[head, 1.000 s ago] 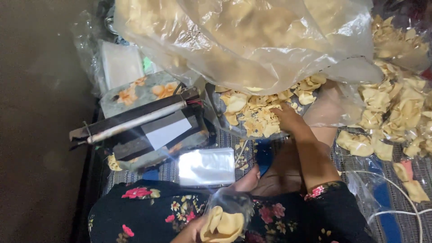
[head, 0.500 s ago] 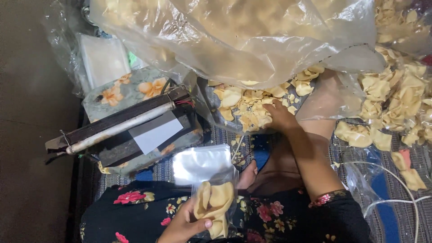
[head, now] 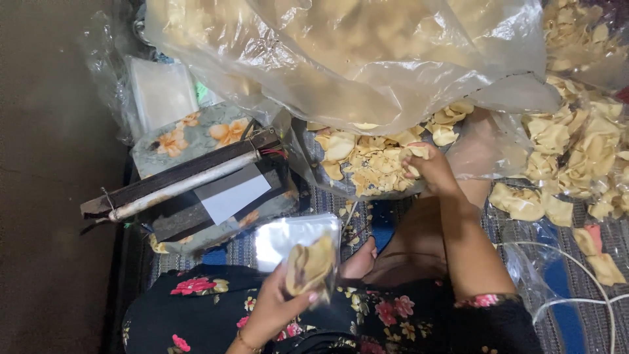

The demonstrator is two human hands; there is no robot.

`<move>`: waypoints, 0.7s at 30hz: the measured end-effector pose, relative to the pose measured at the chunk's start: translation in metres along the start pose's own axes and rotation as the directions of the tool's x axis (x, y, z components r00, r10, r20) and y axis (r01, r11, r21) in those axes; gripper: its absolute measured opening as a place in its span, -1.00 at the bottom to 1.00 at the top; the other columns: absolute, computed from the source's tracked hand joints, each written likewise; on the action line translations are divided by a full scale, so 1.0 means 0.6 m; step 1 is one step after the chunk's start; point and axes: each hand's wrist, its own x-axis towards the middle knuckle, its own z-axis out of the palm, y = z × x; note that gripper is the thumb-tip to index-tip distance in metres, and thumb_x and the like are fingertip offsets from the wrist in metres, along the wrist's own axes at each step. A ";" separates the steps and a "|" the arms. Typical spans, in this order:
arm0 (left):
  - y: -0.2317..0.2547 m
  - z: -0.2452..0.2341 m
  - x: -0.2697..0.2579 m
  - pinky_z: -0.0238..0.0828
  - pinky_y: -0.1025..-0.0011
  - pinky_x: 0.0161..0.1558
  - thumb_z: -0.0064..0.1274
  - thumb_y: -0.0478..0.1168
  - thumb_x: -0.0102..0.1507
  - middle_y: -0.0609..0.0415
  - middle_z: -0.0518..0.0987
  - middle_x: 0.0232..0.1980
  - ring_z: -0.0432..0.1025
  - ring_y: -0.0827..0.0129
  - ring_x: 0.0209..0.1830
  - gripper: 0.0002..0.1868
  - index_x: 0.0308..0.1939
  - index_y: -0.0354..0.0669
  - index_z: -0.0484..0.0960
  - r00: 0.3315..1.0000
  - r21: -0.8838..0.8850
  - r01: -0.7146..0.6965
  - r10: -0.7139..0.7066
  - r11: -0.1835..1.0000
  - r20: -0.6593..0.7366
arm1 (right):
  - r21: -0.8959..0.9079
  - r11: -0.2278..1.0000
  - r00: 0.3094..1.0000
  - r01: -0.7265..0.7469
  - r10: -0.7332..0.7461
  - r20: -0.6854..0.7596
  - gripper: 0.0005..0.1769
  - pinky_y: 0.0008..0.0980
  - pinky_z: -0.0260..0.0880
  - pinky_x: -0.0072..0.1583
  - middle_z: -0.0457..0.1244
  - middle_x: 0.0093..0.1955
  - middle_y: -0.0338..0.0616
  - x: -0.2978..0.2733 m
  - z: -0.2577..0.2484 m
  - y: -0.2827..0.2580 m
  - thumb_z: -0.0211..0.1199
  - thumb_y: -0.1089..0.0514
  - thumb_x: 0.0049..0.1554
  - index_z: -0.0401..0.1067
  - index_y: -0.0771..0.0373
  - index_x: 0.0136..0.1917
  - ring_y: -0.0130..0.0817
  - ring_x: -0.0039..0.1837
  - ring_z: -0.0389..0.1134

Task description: Filling small plastic bags with fried chips from a large pile on the floor.

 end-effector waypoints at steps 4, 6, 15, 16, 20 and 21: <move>0.013 0.000 0.034 0.56 0.25 0.18 0.39 -0.17 -0.01 -0.15 0.57 0.27 0.56 0.13 0.18 -0.04 0.43 -0.25 0.28 0.984 0.502 -0.092 0.155 0.860 -0.085 | 0.091 0.992 0.982 -0.087 0.070 0.176 -0.51 -0.36 0.56 -0.13 0.33 0.09 0.20 -0.075 0.036 -0.088 0.19 0.35 0.17 0.25 0.30 0.37 -0.14 0.05 0.45; 0.023 0.003 0.047 0.49 0.29 0.15 0.38 -0.16 0.00 -0.14 0.56 0.24 0.55 0.12 0.10 -0.07 0.41 -0.26 0.31 0.937 0.689 -0.246 0.348 0.682 -0.010 | 0.196 0.979 0.850 0.048 -0.143 0.507 -0.59 -0.33 0.58 -0.11 0.34 0.07 0.29 -0.122 0.056 -0.123 0.16 0.41 0.16 0.30 0.39 0.29 -0.08 0.02 0.45; 0.039 0.015 0.035 0.36 0.25 0.23 0.25 -0.20 0.04 -0.17 0.52 0.29 0.47 0.02 0.20 -0.22 0.34 -0.31 0.38 0.825 0.747 -0.400 0.564 0.531 0.040 | -0.385 0.657 0.659 0.649 -0.232 0.715 -0.49 -0.40 0.39 0.12 0.44 0.08 -0.13 -0.372 0.227 -0.367 0.20 -0.08 0.02 0.44 0.22 0.17 -0.34 0.08 0.47; 0.044 0.013 0.031 0.36 0.25 0.23 0.25 -0.20 0.04 -0.17 0.52 0.29 0.47 0.02 0.20 -0.22 0.34 -0.31 0.38 0.822 0.749 -0.398 0.569 0.530 0.034 | -0.383 0.653 0.654 0.654 -0.233 0.720 -0.49 -0.40 0.39 0.12 0.44 0.08 -0.13 -0.367 0.224 -0.359 0.20 -0.08 0.02 0.44 0.22 0.17 -0.34 0.08 0.47; 0.056 0.008 0.017 0.43 0.18 0.26 0.38 -0.19 0.03 -0.03 0.53 0.28 0.45 0.05 0.28 -0.15 0.40 -0.10 0.42 0.866 0.785 -0.310 0.499 0.536 0.001 | -0.848 -0.170 0.850 0.502 -0.083 0.520 -0.52 -0.08 0.54 0.01 0.24 0.10 -0.24 -0.370 0.246 -0.333 0.17 0.08 0.05 0.22 -0.15 0.25 -0.08 -0.01 0.48; 0.058 0.009 0.016 0.43 0.20 0.26 0.38 -0.18 0.04 0.02 0.52 0.29 0.45 0.10 0.29 -0.15 0.41 -0.07 0.41 0.865 0.789 -0.314 0.501 0.528 0.009 | -0.801 -0.316 0.811 0.509 -0.134 0.569 -0.65 -0.21 0.55 -0.09 0.24 0.02 -0.27 -0.378 0.259 -0.328 0.10 0.07 0.12 0.26 -0.06 0.19 -0.22 -0.04 0.47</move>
